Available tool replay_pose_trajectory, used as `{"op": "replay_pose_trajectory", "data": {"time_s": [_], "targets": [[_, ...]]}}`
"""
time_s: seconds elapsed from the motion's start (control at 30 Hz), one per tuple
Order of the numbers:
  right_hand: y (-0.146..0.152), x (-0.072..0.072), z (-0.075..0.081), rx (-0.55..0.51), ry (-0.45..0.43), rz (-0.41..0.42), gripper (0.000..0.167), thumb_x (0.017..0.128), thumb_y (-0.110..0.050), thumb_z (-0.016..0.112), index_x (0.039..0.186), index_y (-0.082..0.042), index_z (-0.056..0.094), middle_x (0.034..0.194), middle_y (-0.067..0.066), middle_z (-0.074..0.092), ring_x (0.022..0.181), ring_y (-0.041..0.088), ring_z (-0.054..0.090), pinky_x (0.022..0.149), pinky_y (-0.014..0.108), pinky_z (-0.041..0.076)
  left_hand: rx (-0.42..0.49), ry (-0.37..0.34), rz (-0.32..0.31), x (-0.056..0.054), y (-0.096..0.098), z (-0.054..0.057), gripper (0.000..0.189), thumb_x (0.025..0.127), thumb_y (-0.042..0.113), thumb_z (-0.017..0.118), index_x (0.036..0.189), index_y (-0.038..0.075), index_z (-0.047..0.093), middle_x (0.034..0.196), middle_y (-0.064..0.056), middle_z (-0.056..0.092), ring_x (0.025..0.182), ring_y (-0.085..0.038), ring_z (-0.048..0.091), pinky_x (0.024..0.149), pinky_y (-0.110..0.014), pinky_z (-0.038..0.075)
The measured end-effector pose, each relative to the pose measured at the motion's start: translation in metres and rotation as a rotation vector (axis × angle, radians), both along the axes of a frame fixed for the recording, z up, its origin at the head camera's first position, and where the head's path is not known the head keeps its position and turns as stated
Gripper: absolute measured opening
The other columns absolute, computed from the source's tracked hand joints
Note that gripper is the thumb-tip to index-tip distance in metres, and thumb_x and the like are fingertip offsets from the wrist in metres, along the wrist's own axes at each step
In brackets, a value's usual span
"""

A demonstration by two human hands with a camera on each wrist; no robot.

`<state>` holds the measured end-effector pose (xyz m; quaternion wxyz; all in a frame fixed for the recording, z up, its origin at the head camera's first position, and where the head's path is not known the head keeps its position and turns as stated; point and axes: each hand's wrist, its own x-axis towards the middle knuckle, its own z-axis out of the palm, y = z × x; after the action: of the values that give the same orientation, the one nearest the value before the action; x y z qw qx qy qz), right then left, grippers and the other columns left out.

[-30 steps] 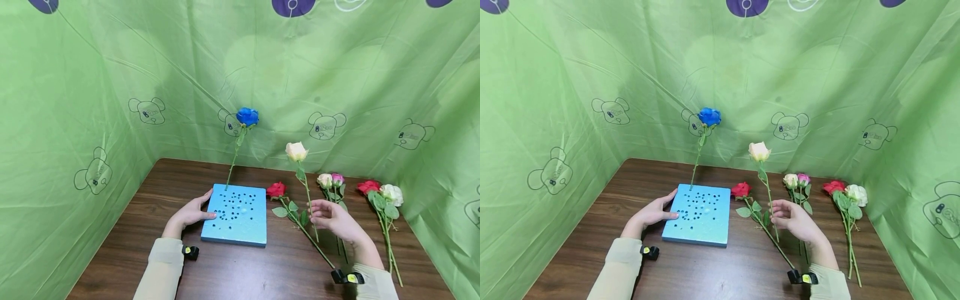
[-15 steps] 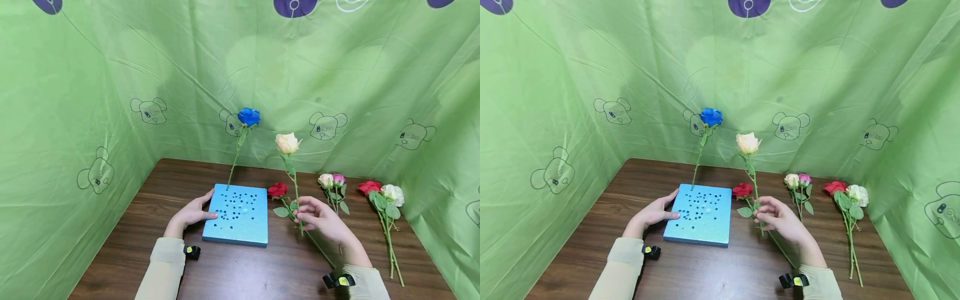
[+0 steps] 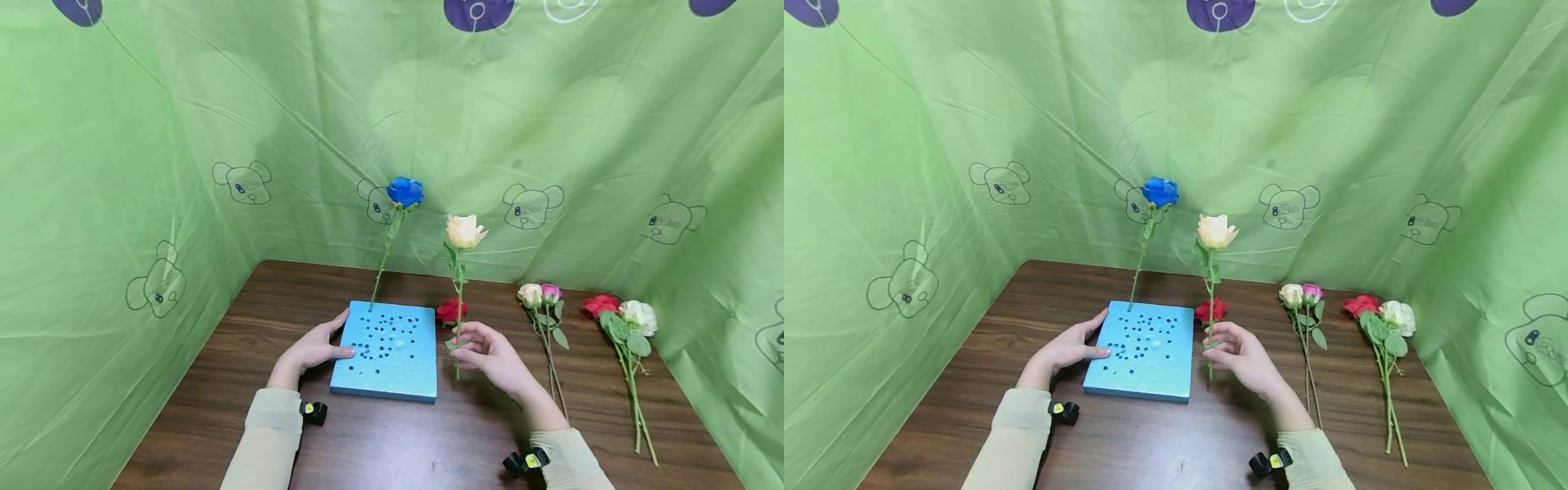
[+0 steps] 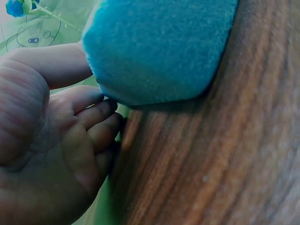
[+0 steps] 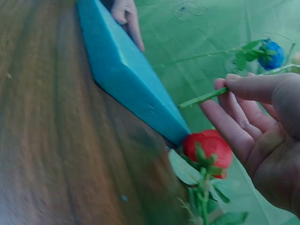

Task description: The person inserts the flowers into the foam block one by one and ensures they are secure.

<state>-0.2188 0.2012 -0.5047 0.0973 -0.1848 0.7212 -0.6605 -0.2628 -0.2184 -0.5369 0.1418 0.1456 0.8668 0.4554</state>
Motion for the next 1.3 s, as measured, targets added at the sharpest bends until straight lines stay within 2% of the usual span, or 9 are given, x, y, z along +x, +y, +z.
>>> {"op": "replay_pose_trajectory", "data": {"time_s": [0.17,0.3,0.4,0.5,0.63,0.77,0.93,1.03,1.3], "targets": [[-0.016,-0.003,-0.006,-0.033,-0.006,-0.011,0.043,0.100,0.005,0.072,0.135,0.019,0.052,0.127,0.047,0.057,0.103,0.028,0.076,0.081,0.044,0.065,0.011,-0.010,0.005,0.001,0.000,0.000,0.104,0.094,0.034,0.086,0.173,0.015,0.020,0.177,-0.012,0.019,0.162,-0.037,0.016,0.126,-0.062,0.022],[-0.026,-0.003,-0.008,-0.075,0.000,-0.027,0.042,0.101,0.003,0.071,0.135,0.020,0.051,0.126,0.047,0.058,0.105,0.038,0.075,0.083,0.048,0.064,0.013,-0.023,0.010,0.002,0.001,-0.001,0.104,0.094,0.033,0.085,0.173,0.016,0.019,0.177,-0.012,0.018,0.162,-0.036,0.015,0.127,-0.061,0.021],[-0.036,-0.004,-0.008,-0.102,0.001,-0.058,0.042,0.101,0.001,0.073,0.136,0.015,0.054,0.126,0.046,0.059,0.106,0.041,0.074,0.084,0.050,0.064,0.014,-0.020,0.011,0.002,0.001,-0.001,0.104,0.094,0.033,0.085,0.173,0.016,0.019,0.177,-0.011,0.019,0.162,-0.036,0.015,0.127,-0.061,0.021],[-0.048,-0.006,-0.009,-0.123,0.002,-0.102,0.042,0.101,-0.001,0.073,0.138,0.009,0.058,0.126,0.044,0.060,0.105,0.038,0.075,0.084,0.050,0.064,0.024,-0.011,0.009,0.001,0.001,-0.001,0.104,0.094,0.033,0.086,0.173,0.015,0.020,0.177,-0.012,0.019,0.162,-0.037,0.015,0.127,-0.062,0.021],[-0.067,-0.012,-0.014,-0.179,-0.021,-0.162,0.046,0.101,0.002,0.071,0.143,0.010,0.055,0.125,0.041,0.063,0.101,0.023,0.077,0.083,0.045,0.065,0.017,-0.005,0.008,0.001,0.001,-0.001,0.104,0.094,0.033,0.086,0.172,0.014,0.020,0.177,-0.012,0.019,0.162,-0.036,0.016,0.127,-0.061,0.021],[-0.088,-0.022,-0.021,-0.241,-0.039,-0.219,0.046,0.101,0.003,0.071,0.141,0.014,0.053,0.124,0.038,0.065,0.099,0.018,0.076,0.084,0.043,0.064,0.005,-0.003,0.005,0.000,0.001,-0.002,0.104,0.094,0.034,0.086,0.172,0.014,0.020,0.177,-0.011,0.019,0.162,-0.036,0.016,0.127,-0.060,0.022],[-0.116,-0.035,-0.028,-0.284,-0.016,-0.274,0.035,0.101,0.005,0.071,0.131,0.015,0.056,0.124,0.039,0.066,0.098,0.020,0.076,0.082,0.039,0.065,0.010,0.000,0.006,0.001,0.001,-0.002,0.104,0.094,0.033,0.086,0.172,0.013,0.021,0.176,-0.012,0.020,0.162,-0.036,0.017,0.127,-0.061,0.022],[-0.131,-0.042,-0.028,-0.297,-0.003,-0.313,0.030,0.103,0.005,0.068,0.129,0.014,0.057,0.124,0.038,0.066,0.100,0.023,0.076,0.082,0.037,0.065,0.010,-0.002,0.005,0.002,0.001,-0.001,0.104,0.094,0.034,0.086,0.172,0.013,0.021,0.177,-0.012,0.020,0.162,-0.037,0.017,0.126,-0.061,0.022],[-0.164,-0.069,-0.027,-0.358,-0.002,-0.471,0.026,0.107,-0.001,0.064,0.133,-0.001,0.064,0.117,0.015,0.072,0.111,0.037,0.072,0.084,0.042,0.064,0.006,0.000,0.012,0.000,0.001,-0.001,0.105,0.093,0.034,0.087,0.172,0.014,0.022,0.176,-0.012,0.022,0.161,-0.036,0.019,0.126,-0.061,0.023]]}}
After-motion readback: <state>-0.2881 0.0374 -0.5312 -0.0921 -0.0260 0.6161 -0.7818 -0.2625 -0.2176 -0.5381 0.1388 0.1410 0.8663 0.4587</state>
